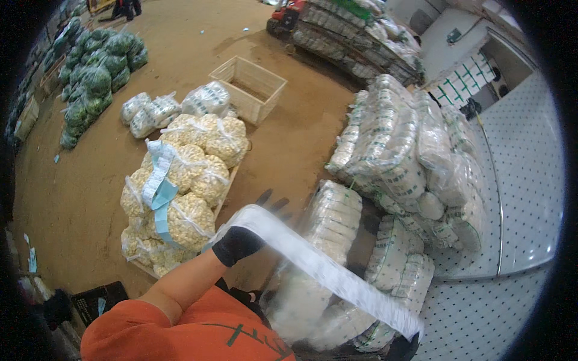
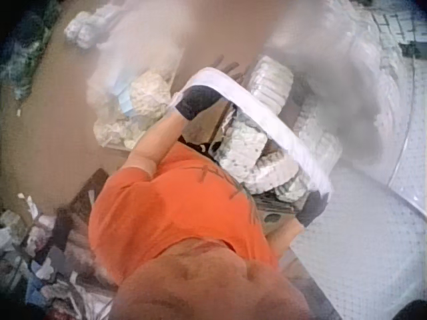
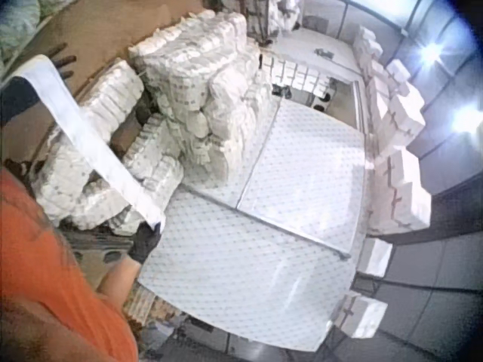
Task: The person cuts open a large plastic-wrapped bundle of white items using red-handled scissors, then applies a long strip of printed labels to the bundle. The person smooths the labels onto the plastic and continues handling the bundle.
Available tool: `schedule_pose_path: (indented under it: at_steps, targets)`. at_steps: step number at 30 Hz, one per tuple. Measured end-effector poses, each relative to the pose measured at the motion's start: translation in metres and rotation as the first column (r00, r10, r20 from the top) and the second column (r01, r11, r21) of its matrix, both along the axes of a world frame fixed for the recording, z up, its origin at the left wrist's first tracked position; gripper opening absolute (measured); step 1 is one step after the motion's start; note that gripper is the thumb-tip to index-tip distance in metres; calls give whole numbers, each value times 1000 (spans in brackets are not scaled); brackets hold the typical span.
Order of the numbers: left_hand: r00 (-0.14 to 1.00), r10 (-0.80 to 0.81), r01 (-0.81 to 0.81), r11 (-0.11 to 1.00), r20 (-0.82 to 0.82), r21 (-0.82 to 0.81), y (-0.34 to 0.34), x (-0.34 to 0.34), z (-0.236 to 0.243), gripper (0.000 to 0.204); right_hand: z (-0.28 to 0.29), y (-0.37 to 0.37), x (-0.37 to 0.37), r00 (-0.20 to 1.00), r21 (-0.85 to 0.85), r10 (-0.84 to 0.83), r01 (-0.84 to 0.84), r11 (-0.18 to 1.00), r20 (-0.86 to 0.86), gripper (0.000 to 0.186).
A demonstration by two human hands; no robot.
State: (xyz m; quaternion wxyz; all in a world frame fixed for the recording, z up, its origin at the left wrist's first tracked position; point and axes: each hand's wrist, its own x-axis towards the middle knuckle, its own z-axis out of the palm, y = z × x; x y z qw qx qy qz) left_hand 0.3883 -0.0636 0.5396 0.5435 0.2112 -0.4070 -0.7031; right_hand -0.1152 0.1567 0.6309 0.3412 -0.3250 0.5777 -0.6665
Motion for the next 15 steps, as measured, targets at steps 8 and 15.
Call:
schedule_pose_path:
  at_steps: [8, 15]
  targets:
    - [498, 94, 133, 974, -862, 183, -8, -68, -6, 60, -89, 168, -43, 953, 482, -278, 189, 856, 119, 46]
    - [974, 3, 53, 969, -226, 243, -33, -121, -27, 51, -127, 23, 70, 867, 369, 102, -311, 876, 489, 45]
